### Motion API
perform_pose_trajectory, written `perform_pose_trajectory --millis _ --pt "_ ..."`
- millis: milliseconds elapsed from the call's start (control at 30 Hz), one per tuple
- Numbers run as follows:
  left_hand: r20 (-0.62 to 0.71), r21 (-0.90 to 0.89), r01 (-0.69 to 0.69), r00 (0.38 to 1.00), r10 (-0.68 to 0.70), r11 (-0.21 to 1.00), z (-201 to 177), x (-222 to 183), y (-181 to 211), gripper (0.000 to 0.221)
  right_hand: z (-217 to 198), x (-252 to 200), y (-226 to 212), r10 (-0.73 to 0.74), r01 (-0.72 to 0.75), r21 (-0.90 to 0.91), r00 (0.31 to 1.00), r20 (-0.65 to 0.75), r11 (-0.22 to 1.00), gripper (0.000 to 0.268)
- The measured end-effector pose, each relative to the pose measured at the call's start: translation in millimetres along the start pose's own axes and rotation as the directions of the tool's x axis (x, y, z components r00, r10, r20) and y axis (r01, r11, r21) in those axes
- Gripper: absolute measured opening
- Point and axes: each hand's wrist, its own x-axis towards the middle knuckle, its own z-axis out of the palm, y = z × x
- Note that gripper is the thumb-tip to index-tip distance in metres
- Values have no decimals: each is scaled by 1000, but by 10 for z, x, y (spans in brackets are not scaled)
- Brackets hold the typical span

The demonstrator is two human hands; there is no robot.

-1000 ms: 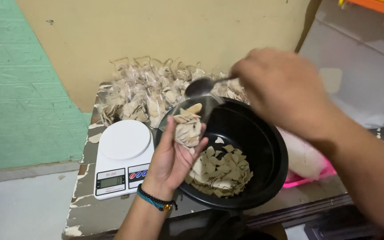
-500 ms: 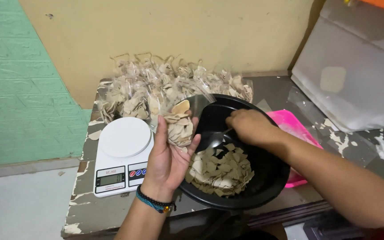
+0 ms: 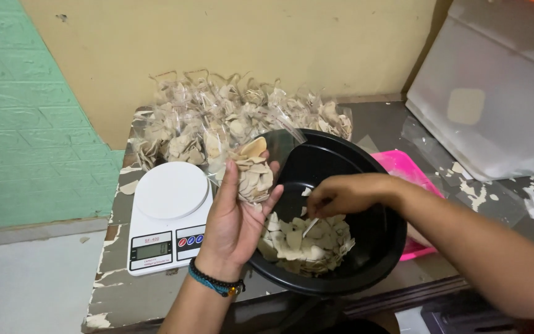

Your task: The person fills small plastic bags with snack pieces from a bowl using a spoon and then weighs each bag on a digital scale.

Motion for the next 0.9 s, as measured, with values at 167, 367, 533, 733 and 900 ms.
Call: perform_pose_trajectory --millis 167,367,533,733,900 --pt "-43 43 2 999 0 999 61 -2 1 51 -218 -243 34 39 -38 49 999 -33 998 25" --pt "-138 60 -1 990 10 998 197 -58 39 43 -615 -803 -73 174 -160 97 971 -163 982 23" --pt "-187 65 -4 982 17 998 254 -76 20 25 -990 -1104 60 201 -219 -66 958 -203 974 27" --pt "-160 135 58 986 -36 989 338 -122 34 32 -1211 -1105 -516 234 -257 4 875 -423 966 25" --pt "25 106 131 991 -134 986 240 -81 27 58 -903 -897 -1426 300 -510 -326 800 -519 796 30"
